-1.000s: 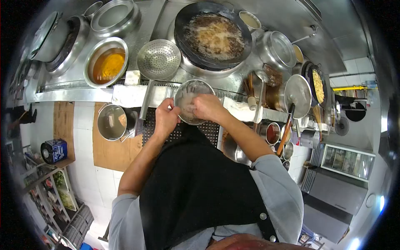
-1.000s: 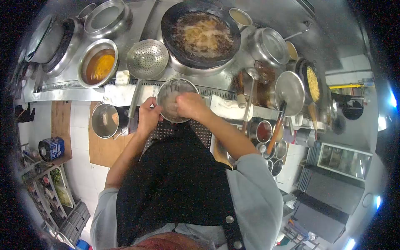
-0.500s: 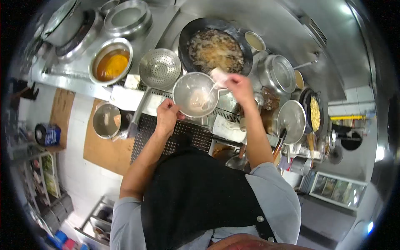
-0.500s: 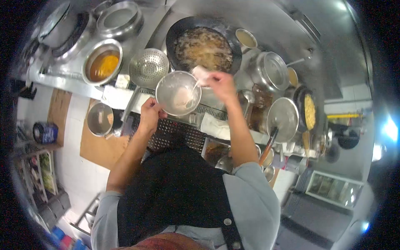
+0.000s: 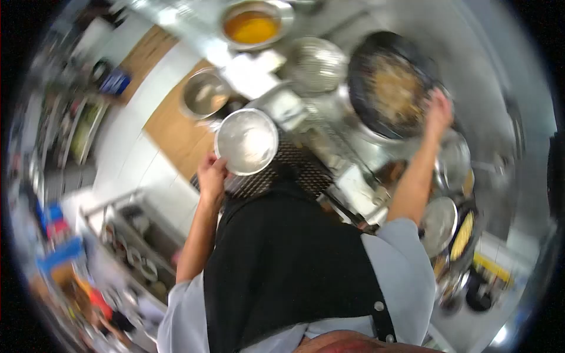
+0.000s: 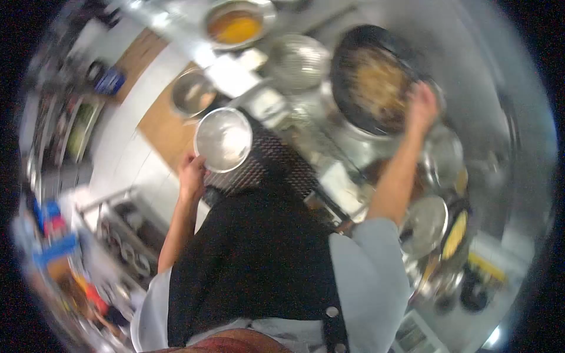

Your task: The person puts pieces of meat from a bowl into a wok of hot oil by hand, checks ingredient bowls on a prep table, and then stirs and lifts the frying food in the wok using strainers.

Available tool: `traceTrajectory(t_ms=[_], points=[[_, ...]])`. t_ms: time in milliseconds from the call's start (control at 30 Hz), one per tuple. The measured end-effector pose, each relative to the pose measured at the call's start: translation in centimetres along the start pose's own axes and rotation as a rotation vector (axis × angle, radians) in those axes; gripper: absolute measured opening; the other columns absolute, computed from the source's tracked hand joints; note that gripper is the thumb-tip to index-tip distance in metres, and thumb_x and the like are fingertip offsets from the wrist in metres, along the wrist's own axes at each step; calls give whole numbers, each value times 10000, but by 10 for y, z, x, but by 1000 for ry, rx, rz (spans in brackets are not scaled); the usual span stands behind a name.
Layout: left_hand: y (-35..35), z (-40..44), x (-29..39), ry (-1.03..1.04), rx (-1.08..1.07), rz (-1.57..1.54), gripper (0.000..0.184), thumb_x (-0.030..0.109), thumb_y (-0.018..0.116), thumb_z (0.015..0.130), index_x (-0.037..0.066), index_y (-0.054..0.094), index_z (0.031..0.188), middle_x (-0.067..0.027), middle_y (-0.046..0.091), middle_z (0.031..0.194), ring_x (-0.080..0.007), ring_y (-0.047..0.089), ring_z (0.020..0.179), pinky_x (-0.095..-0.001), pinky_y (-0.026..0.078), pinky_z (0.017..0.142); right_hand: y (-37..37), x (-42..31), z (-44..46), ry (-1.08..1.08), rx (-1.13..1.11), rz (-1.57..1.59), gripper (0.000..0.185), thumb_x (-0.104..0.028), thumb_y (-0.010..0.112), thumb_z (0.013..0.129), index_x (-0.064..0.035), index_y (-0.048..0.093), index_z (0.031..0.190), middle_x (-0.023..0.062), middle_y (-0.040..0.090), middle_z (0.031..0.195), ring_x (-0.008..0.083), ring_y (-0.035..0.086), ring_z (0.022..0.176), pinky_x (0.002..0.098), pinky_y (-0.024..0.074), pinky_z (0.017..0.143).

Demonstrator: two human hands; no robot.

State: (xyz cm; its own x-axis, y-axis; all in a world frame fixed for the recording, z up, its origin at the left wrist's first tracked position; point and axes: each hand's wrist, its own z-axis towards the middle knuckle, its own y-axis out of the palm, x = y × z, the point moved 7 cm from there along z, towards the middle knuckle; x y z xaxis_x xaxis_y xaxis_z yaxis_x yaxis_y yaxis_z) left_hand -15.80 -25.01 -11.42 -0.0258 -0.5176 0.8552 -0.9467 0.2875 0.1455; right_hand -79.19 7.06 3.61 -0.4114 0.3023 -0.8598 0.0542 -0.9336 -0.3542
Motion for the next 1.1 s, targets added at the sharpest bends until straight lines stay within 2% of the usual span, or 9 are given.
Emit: traceTrajectory(t_ms=[100, 167, 400, 467, 567, 767, 900, 967, 1100], points=[[-92, -18, 7, 45, 150, 65, 112, 35, 649, 878, 67, 562, 940, -21, 570, 741, -121, 551, 603, -271, 484, 510, -10, 82, 15, 532, -109, 854, 129, -142, 639, 858, -43, 689, 924, 95, 698, 852, 247, 670, 775, 400, 554, 708], [-175, -38, 8, 98, 260, -7, 126, 30, 653, 864, 66, 557, 938, -29, 569, 735, -128, 544, 566, -277, 461, 469, 11, 10, -27, 431, -184, 1016, 104, -110, 646, 851, -110, 604, 756, 53, 633, 731, 204, 645, 693, 336, 536, 638], [-562, -203, -89, 19, 1136, -286, 61, 0, 602, 852, 13, 563, 896, -81, 575, 662, -191, 570, 478, -325, 444, 399, 191, -123, -149, 489, -434, 1255, 130, -148, 590, 1002, -70, 637, 909, 43, 653, 787, 192, 645, 741, 352, 497, 653], [-634, -268, -108, 77, 1315, -486, 15, -11, 588, 854, -5, 579, 864, -96, 588, 670, -198, 581, 490, -327, 455, 407, 258, -164, -196, 451, -736, 1311, 137, -182, 585, 1013, -67, 658, 993, 31, 665, 806, 192, 640, 742, 353, 482, 654], [-713, -355, -138, 269, 1540, -829, 25, -21, 576, 857, -27, 600, 858, -122, 634, 725, -198, 599, 516, -300, 484, 418, 341, -203, -234, 513, -537, 1122, 214, -235, 573, 1036, -39, 658, 1034, 36, 611, 788, 189, 579, 729, 331, 404, 613], [-755, -478, -193, 513, 2067, -1099, 153, 31, 584, 901, -59, 627, 1018, -151, 679, 957, -232, 669, 659, -276, 608, 554, 460, -287, -245, 453, -810, 1135, 216, -237, 562, 1044, -38, 644, 1023, 27, 580, 775, 183, 557, 726, 335, 392, 607], [-787, -479, -237, 727, 1929, -1251, 332, 121, 595, 992, -62, 560, 1267, -205, 646, 1211, -326, 706, 975, -351, 650, 777, 516, -306, -241, 505, -908, 1076, 186, -221, 575, 1038, -59, 633, 966, 25, 579, 771, 176, 558, 732, 336, 391, 601], [-778, -439, -201, 714, 1612, -1203, 527, 238, 565, 1059, -50, 389, 1464, -232, 518, 1448, -406, 588, 1274, -443, 578, 1011, 530, -336, -261, 535, -871, 1109, 183, -193, 571, 1034, -76, 607, 898, 27, 569, 752, 178, 550, 709, 333, 400, 604], [-751, -310, -176, 277, 1155, -920, 792, 399, 549, 1066, -55, 171, 1593, -260, 300, 1625, -411, 480, 1406, -474, 472, 1127, 573, -336, -241, 521, -766, 1113, 201, -125, 663, 865, -114, 537, 709, 31, 549, 678, 174, 513, 621, 332, 426, 575]])
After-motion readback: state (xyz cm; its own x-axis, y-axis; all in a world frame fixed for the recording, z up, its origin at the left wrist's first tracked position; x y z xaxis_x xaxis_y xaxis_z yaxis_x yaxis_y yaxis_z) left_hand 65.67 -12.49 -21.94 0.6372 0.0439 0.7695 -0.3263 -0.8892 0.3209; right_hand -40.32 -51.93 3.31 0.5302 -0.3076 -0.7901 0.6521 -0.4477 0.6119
